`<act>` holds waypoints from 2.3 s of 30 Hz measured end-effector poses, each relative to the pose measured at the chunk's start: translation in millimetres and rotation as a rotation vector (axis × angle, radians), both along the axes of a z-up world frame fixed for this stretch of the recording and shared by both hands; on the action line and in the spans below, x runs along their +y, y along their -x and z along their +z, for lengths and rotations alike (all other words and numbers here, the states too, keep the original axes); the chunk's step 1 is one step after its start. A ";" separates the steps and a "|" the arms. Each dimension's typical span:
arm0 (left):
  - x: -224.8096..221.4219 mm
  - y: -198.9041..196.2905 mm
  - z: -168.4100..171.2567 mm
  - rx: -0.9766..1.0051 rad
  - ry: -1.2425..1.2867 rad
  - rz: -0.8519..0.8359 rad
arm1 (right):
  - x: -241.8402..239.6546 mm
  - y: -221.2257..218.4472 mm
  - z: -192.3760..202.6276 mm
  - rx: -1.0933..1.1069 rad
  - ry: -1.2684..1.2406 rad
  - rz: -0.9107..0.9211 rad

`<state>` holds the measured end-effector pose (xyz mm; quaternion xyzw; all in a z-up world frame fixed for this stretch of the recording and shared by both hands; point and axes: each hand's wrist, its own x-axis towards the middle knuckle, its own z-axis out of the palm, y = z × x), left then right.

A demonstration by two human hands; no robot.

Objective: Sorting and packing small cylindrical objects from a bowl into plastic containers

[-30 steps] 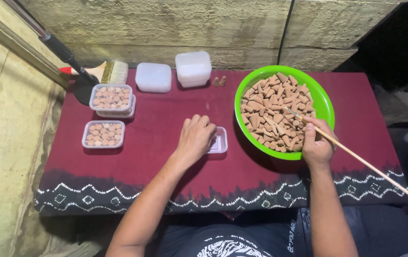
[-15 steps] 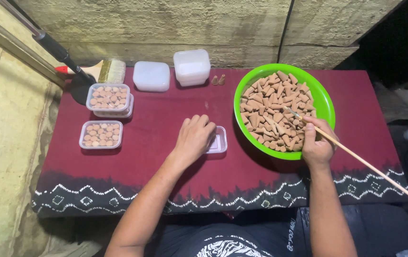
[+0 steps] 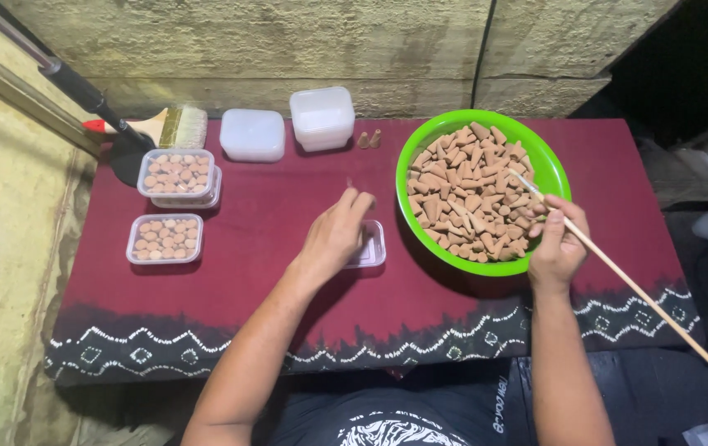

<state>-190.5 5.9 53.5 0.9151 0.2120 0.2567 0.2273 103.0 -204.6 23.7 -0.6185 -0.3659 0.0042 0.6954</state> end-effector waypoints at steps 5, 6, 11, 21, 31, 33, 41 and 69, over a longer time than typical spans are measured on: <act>-8.0 -66.9 -13.6 -0.100 -0.223 -0.124 | 1.9 -14.8 0.8 0.244 -0.138 0.034; -12.3 -83.9 -17.4 -0.157 -0.301 -0.177 | -0.2 -21.9 -2.8 0.300 -0.166 0.075; -76.4 -146.3 2.1 -0.217 -0.349 -0.363 | -0.7 -24.4 -4.9 0.328 -0.178 0.067; -79.5 -190.1 -19.8 0.041 -0.280 -0.403 | -0.5 -28.0 -10.9 0.337 -0.225 0.097; -21.4 -206.0 -26.4 -0.015 -0.342 -0.067 | 0.5 -20.9 -4.9 0.301 -0.221 0.088; -27.9 -199.5 -9.8 -0.070 -0.399 -0.020 | 1.8 -20.0 -5.3 0.295 -0.226 0.088; -33.8 -167.4 6.2 -0.059 0.419 -0.137 | -2.2 -24.6 -19.3 0.191 -0.169 0.101; -25.2 -155.0 0.2 -0.162 0.709 -0.206 | -4.1 10.1 17.5 -0.196 0.058 0.123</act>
